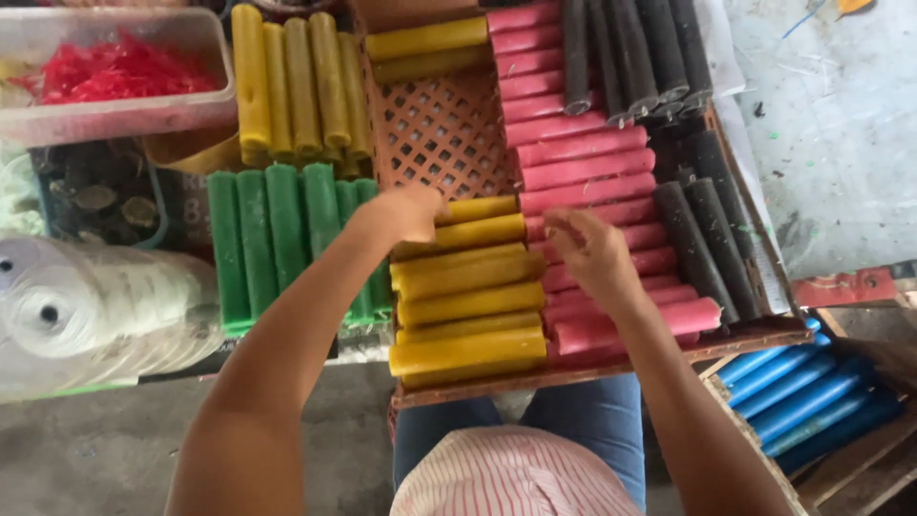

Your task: Organizing colored candles by placing them into a wooden tray by color.

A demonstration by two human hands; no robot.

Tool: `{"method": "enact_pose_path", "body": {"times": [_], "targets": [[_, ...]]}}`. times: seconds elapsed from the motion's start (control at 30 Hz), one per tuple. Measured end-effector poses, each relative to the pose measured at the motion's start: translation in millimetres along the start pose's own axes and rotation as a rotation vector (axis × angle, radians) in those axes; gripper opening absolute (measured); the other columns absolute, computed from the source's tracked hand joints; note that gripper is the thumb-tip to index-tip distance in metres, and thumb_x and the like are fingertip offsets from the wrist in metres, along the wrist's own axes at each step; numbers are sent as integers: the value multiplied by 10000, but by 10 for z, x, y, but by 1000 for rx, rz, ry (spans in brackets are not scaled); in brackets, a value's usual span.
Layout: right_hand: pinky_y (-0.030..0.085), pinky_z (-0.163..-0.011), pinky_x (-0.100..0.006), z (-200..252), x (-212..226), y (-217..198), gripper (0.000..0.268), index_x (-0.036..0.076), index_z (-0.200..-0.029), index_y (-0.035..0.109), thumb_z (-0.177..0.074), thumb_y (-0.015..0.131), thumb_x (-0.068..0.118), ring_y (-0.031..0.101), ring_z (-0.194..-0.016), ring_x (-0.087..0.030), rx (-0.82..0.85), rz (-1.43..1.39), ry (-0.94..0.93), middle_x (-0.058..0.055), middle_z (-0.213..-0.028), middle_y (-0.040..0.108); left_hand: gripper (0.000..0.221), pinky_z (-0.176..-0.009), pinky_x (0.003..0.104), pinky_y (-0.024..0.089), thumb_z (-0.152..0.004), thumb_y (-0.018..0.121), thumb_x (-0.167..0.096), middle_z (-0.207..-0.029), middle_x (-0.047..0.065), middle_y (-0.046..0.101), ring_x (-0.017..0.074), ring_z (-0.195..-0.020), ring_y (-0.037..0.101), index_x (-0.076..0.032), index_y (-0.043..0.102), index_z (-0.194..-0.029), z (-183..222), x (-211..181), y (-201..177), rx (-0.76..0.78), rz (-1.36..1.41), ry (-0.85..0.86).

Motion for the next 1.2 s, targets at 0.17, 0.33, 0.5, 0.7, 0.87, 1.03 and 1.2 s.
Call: {"method": "enact_pose_path", "body": {"times": [0.17,0.33,0.5,0.7,0.87,1.03,1.2], "targets": [[583,-850,-504,55,88,60,315,95,-1202,756,-904,657,68,722,-992,-390,24,29,-74,-159,-1018,775,337,-896,565,588,-940,548,-211,-1133,171,736,389,-1085,710,-130,764,-1185,-566,353,-888,-504,17,-111],[532,-949,-411,65,46,142,298,41,-1231,692,-943,622,77,696,-1072,-322,52,82,-228,-142,-1159,745,546,-805,578,550,-792,669,20,-1270,259,550,476,-1127,530,11,555,-1326,-1160,868,-1465,-1053,-54,-33],[534,-906,-416,61,54,162,265,56,-1191,689,-938,637,116,677,-1080,-334,103,123,-207,-133,-1180,725,672,-832,465,489,-741,850,-435,-1161,124,622,356,-1064,525,-112,603,-1276,-1319,907,-1628,-1111,-459,-227],[549,-892,-427,55,33,174,259,32,-1177,696,-943,649,131,676,-1068,-330,107,127,-210,-144,-1182,728,588,-948,539,462,-778,778,-382,-1354,177,548,410,-1221,490,-160,660,-1309,-1572,1079,-1591,-682,-371,-382],[536,-922,-374,45,218,-3,340,56,-1138,715,-857,540,-22,678,-1071,-286,-37,78,-244,-95,-1132,742,482,-757,583,554,-1000,651,-521,-1065,216,710,465,-943,697,-59,628,-1135,-935,723,-1486,-683,-81,-226],[499,-1056,-439,104,1063,-45,301,-31,-1290,596,-1035,496,95,619,-1225,-361,-136,-22,-484,-213,-1303,623,319,-437,223,465,-1102,465,-304,-764,53,603,139,-533,525,-29,600,-1189,271,-352,-969,-379,1017,-73],[288,-1259,-670,-68,1438,11,528,-30,-1385,565,-1073,300,303,511,-1420,-430,-164,197,-731,-269,-1412,623,513,-438,293,541,-1066,386,-433,-773,132,661,224,-560,644,-4,656,-1136,706,-906,-533,-268,1306,70]]}}
Point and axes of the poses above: each hand's wrist, its own z-axis away from the middle knuckle, its own y-axis out of the palm, x = y × z, the point moved 7 cm from there along -z, towards the middle knuckle
